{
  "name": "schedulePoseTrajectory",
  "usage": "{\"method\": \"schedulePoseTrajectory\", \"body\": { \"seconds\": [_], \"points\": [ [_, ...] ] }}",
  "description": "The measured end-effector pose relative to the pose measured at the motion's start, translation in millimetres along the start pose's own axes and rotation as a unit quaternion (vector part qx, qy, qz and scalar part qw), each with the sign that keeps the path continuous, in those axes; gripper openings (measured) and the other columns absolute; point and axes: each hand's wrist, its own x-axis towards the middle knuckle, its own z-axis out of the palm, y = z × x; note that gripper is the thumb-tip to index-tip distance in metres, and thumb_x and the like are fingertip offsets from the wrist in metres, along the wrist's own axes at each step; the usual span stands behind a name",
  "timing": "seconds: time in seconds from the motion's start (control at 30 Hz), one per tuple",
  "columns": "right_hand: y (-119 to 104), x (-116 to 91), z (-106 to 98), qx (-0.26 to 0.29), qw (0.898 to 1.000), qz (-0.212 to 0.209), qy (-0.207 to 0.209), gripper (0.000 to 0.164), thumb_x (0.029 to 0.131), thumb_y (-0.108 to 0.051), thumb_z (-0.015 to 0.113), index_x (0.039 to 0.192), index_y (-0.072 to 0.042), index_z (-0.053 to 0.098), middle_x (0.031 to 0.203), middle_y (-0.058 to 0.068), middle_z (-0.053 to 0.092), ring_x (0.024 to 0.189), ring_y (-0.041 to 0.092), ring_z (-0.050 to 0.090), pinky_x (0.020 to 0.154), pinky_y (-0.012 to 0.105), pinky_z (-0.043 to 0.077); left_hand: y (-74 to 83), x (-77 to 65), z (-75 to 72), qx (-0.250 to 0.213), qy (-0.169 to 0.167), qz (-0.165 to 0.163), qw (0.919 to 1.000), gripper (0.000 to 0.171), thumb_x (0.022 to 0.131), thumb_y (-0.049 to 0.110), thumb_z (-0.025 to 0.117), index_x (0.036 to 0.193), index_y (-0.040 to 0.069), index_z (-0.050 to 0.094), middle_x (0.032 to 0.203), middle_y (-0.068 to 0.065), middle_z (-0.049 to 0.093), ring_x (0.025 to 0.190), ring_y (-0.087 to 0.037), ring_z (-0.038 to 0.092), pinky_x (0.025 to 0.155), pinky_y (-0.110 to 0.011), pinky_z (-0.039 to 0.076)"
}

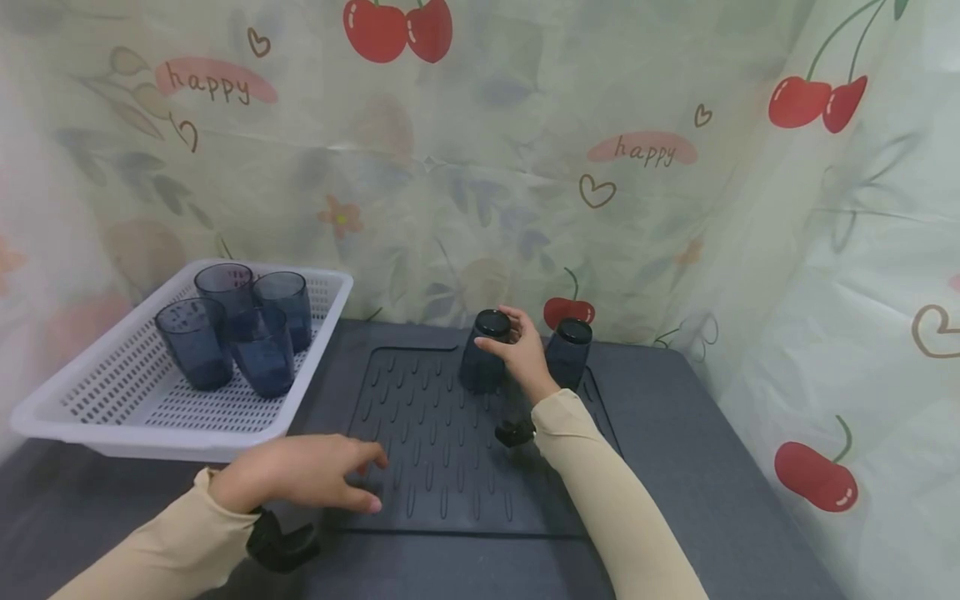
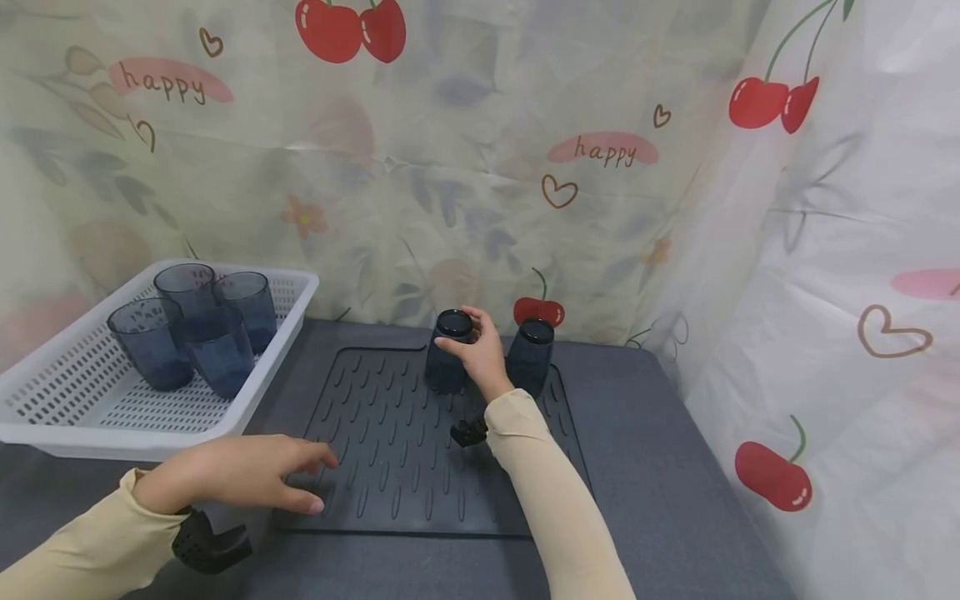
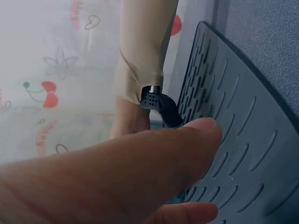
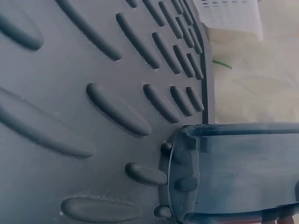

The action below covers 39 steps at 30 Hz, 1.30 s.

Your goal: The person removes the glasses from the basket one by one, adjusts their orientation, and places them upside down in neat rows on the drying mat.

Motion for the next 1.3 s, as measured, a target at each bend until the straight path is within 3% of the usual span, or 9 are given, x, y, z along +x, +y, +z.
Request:
{"method": "schedulePoseTrajectory", "body": {
  "seconds": [0.23,1.3],
  "points": [
    [0.0,0.4,0.6,-0.009,1.0,-0.002,-0.003,0.068,0.082,-0.012,0.077,0.141,-0.018,0.044,0.132,0.012,0.05,0.117,0.029,0.054,0.099,0.046,0.046,0.3,0.9,1.6,-0.009,0.005,-0.006,0.9999,0.048,0.088,0.039,0.07,0.126,0.014,0.057,0.117,-0.006,0.065,0.113,-0.026,0.06,0.092,-0.045,0.049],
    [-10.8,1.6,-6.8,-0.018,0.999,0.014,-0.024,0.068,0.085,-0.02,0.075,0.145,-0.02,0.041,0.145,0.01,0.043,0.13,0.029,0.045,0.105,0.048,0.041,4.1,-1.6,-0.4,-0.019,0.032,0.002,0.9993,0.045,0.088,0.039,0.069,0.125,0.015,0.058,0.116,-0.006,0.066,0.11,-0.024,0.062,0.09,-0.045,0.05]
  ]
}}
